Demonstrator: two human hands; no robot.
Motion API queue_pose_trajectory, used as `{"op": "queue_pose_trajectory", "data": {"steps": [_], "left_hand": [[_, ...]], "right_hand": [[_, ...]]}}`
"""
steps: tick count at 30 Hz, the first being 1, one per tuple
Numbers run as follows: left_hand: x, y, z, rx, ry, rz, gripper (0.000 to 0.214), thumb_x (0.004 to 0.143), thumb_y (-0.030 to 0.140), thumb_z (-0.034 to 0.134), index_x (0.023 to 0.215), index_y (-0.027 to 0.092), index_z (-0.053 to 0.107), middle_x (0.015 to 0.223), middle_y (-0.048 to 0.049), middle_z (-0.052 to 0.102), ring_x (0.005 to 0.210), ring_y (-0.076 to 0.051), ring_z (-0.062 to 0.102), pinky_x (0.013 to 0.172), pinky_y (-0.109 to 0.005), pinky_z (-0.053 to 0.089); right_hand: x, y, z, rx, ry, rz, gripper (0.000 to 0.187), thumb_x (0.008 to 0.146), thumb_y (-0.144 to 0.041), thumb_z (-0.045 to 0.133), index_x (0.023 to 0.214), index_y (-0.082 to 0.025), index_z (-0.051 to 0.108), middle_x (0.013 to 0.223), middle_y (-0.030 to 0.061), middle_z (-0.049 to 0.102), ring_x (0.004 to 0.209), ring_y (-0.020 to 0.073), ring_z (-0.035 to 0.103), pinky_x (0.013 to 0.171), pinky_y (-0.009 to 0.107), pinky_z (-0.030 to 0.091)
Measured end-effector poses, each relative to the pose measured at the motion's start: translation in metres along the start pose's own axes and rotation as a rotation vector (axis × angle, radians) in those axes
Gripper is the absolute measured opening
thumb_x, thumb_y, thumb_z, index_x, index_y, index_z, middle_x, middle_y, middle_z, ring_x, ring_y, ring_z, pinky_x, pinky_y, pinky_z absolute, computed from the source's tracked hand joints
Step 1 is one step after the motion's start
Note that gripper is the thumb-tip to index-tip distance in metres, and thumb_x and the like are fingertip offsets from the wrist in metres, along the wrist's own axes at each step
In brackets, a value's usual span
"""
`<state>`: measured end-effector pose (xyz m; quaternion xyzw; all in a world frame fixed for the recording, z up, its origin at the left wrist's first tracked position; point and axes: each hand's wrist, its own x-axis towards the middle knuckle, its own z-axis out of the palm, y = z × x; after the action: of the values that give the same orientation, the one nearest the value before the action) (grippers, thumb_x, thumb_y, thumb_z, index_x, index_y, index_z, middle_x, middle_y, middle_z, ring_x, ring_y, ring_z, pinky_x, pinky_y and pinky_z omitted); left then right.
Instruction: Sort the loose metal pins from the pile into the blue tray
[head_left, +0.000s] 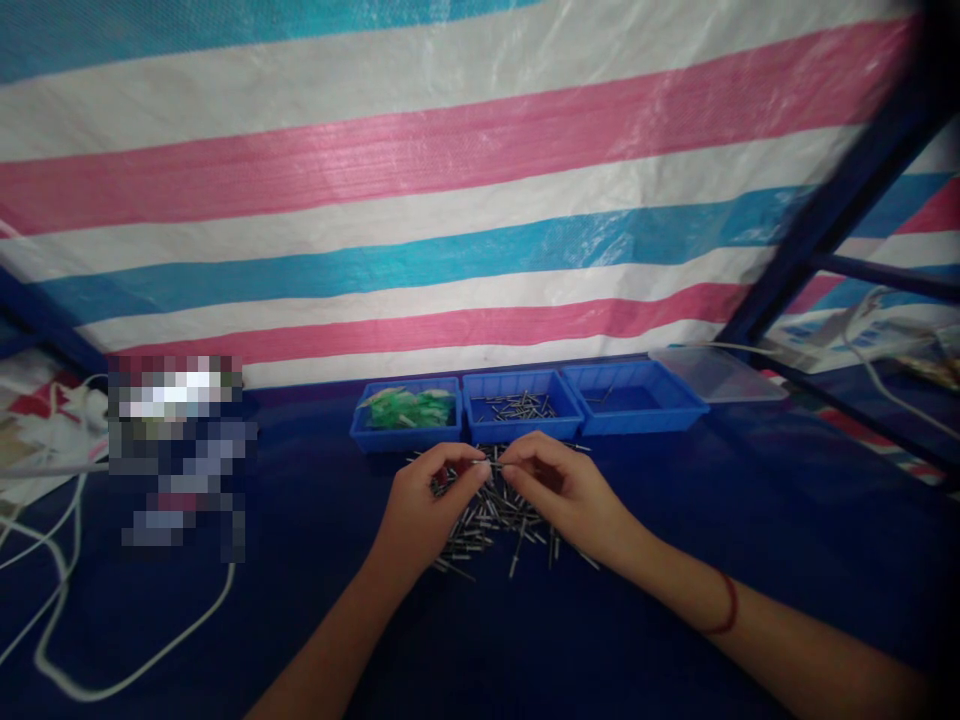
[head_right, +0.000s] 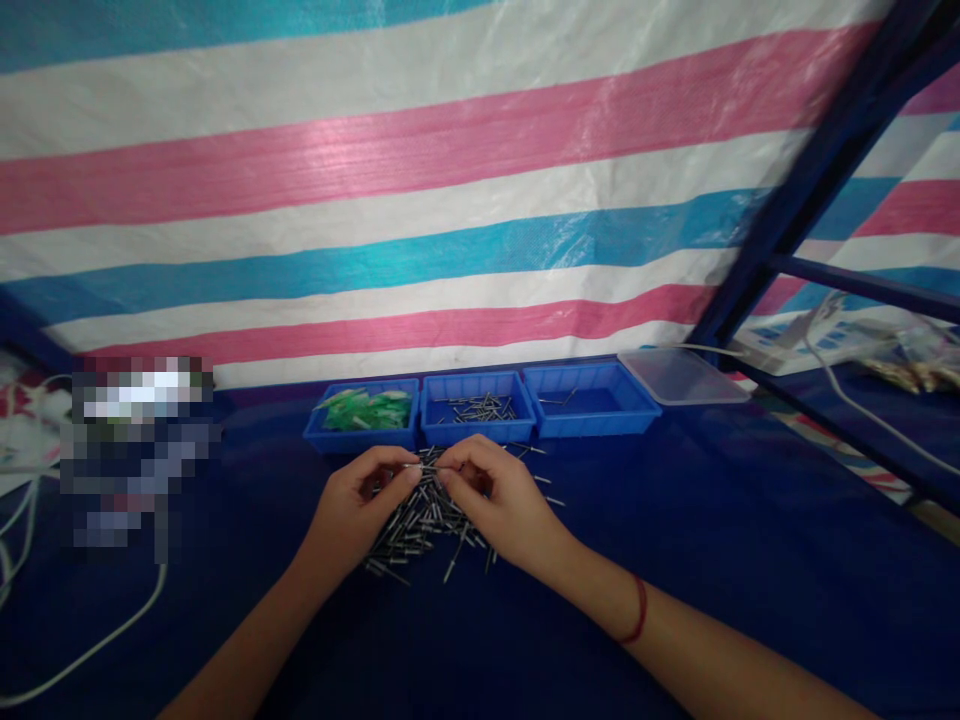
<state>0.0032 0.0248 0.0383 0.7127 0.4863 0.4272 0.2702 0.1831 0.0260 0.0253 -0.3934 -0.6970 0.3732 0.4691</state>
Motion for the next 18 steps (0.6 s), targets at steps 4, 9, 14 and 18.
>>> {"op": "queue_pose_trajectory", "data": {"steps": [4,9,14,18], "left_hand": [[0.000,0.001,0.001,0.037,-0.014,0.027,0.014,0.083,0.028,0.060,0.091,0.019,0.066,0.080,0.0000,0.067,0.069,-0.013,0.058,0.064,-0.023,0.044],[0.003,0.005,-0.007,0.203,-0.136,0.160,0.024,0.087,0.028,0.056,0.109,0.019,0.060,0.085,-0.0015,0.066,0.073,-0.014,0.059,0.069,-0.025,0.047],[0.012,0.006,-0.012,0.479,-0.411,0.341,0.020,0.092,0.025,0.046,0.101,0.020,0.064,0.097,-0.0043,0.065,0.091,-0.018,0.059,0.083,-0.032,0.045],[0.018,0.008,-0.005,0.631,-0.548,0.455,0.024,0.089,0.018,0.048,0.108,0.021,0.063,0.101,-0.0055,0.064,0.090,-0.019,0.059,0.081,-0.032,0.045]], "right_hand": [[0.007,-0.003,-0.013,-0.112,-0.072,-0.053,0.011,0.086,-0.027,0.053,0.084,-0.019,0.060,0.077,0.0020,0.058,0.063,0.0126,0.051,0.056,0.025,0.042],[0.026,0.001,-0.073,-0.495,0.217,-0.085,0.014,0.084,-0.027,0.052,0.085,-0.018,0.063,0.075,0.0026,0.063,0.062,0.0140,0.055,0.058,0.027,0.043],[0.034,0.021,-0.130,-1.047,0.367,-0.013,0.014,0.080,-0.024,0.053,0.080,-0.016,0.065,0.078,0.0072,0.064,0.069,0.0204,0.058,0.063,0.031,0.042],[0.033,0.021,-0.134,-1.110,0.352,-0.030,0.020,0.083,-0.027,0.052,0.090,-0.014,0.065,0.082,0.0091,0.065,0.076,0.0227,0.061,0.066,0.031,0.042]]}}
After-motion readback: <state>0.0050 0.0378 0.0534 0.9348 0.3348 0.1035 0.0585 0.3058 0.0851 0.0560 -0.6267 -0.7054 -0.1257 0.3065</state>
